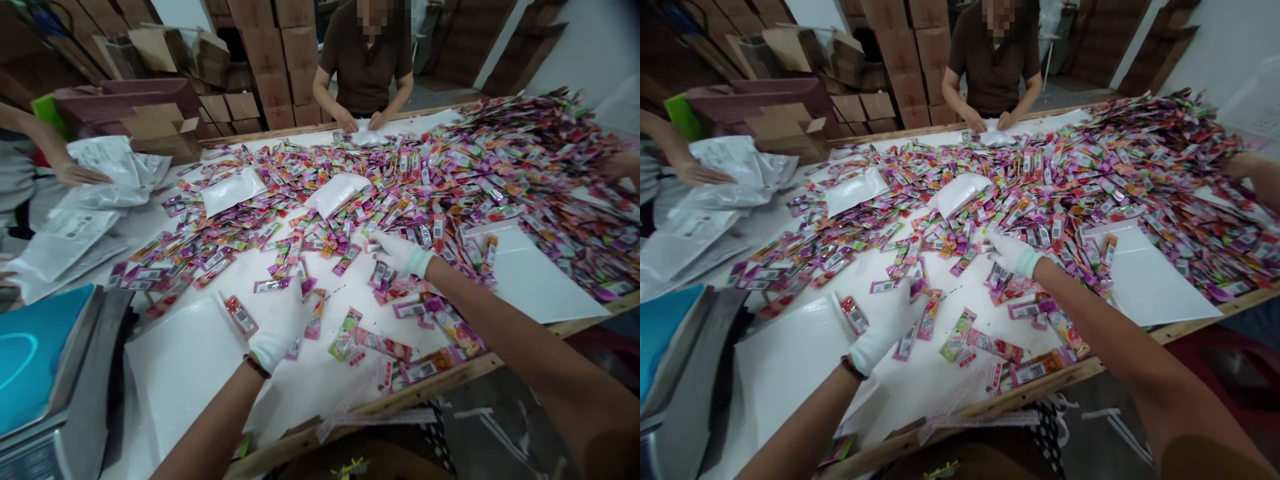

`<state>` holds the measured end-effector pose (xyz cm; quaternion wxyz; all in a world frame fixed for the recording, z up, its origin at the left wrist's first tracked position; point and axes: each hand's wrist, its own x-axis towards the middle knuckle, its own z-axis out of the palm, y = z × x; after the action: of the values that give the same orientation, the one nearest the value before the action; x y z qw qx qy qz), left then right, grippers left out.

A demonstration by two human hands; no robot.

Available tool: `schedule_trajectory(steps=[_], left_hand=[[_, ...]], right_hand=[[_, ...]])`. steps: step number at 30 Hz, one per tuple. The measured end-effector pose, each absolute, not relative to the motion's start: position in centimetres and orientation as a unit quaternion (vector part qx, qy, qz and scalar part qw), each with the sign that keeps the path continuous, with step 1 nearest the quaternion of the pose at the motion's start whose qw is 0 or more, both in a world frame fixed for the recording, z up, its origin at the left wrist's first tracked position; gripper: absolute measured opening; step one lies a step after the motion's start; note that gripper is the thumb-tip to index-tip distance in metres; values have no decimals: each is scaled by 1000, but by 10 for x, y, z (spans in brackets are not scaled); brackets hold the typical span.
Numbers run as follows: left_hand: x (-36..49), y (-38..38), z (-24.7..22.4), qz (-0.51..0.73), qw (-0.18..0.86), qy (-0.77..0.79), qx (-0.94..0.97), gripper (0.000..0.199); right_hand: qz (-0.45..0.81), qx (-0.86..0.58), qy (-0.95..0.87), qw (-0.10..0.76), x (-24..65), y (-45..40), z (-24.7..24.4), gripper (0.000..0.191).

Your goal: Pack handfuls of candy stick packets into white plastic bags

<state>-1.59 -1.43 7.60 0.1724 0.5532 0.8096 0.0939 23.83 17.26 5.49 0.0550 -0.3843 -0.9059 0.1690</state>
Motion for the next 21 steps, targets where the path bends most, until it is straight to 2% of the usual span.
schedule_trajectory(steps=[3,6,8,10,13,18,21], left_hand=[[3,-21,61,30,209,800,561,28],[13,-17,47,-2,183,792,583,18],[12,-15,45,24,162,774,612,21],[2,-15,50,90,129,758,633,23],[-29,-25,65,179,90,780,593,14],[-82,-55,79,250,84,803,535,8],[-83,-65,69,209,101,818,526,10]], right_hand=[[141,-336,-930,-53,247,180,48,55],[120,-311,-933,-135,244,178,42,48],[88,-313,-937,-126,240,172,43,40],[61,-315,-945,-68,236,161,50,35],[92,-300,-950,-1,230,136,64,34],[174,-271,-945,-63,214,82,67,40],[205,-205,-953,-86,199,59,51,41]])
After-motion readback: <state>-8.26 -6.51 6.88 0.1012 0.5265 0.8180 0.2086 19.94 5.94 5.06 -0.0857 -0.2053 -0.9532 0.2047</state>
